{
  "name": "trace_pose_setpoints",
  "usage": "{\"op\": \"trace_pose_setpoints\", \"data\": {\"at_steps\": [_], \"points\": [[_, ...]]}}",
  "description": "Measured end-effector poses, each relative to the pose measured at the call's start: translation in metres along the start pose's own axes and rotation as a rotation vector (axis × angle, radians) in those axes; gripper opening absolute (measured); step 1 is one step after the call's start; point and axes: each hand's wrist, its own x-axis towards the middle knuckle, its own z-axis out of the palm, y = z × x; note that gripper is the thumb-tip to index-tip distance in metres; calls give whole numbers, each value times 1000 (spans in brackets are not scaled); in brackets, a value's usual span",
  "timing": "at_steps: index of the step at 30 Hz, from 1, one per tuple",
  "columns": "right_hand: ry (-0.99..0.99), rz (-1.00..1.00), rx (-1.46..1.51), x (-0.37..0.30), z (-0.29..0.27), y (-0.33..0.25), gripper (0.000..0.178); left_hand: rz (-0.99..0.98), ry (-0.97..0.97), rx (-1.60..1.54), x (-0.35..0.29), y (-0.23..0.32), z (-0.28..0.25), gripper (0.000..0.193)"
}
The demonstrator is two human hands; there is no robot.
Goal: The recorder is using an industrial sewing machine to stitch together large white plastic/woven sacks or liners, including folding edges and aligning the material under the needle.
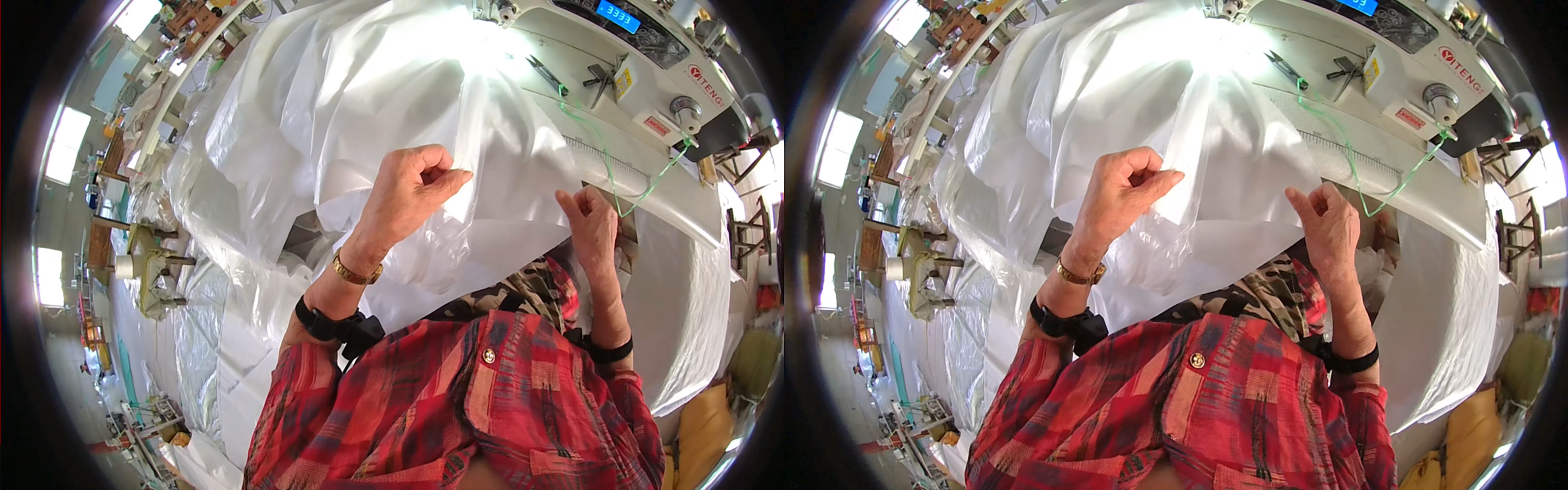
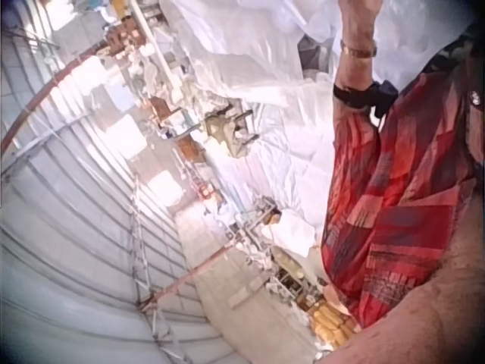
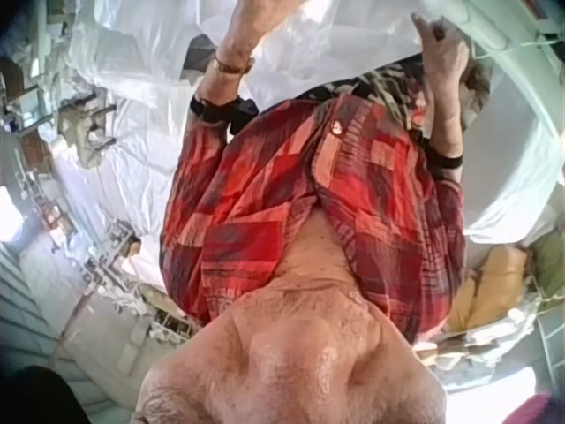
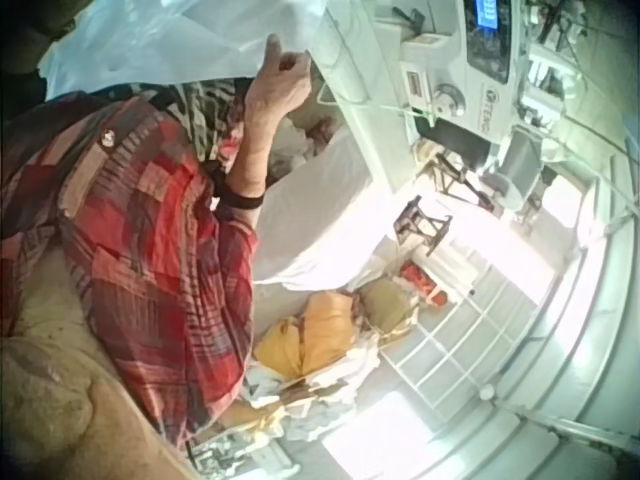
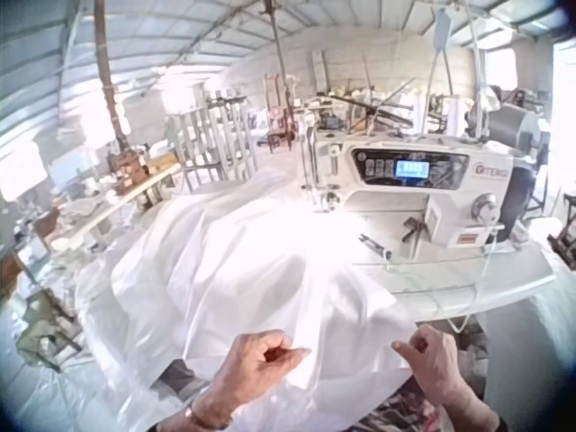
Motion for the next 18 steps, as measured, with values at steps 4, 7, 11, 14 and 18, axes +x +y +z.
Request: {"op": "trace_pose_setpoints", "data": {"at_steps": [4,7,11,14,18], "points": [[13,47,-201,3,-2,21,46,39,-8,-4,0,2,0,32],[-57,21,-109,5,4,40,43,-35,-8,-5,0,3,-1,30],[-85,-16,-77,3,3,46,38,-38,-9,-16,1,5,1,29],[-122,-86,109,-1,-14,12,31,-26,-1,-23,3,5,1,30],[-304,-462,440,-17,-42,-62,23,55,-18,34,4,-1,-1,30]]}}
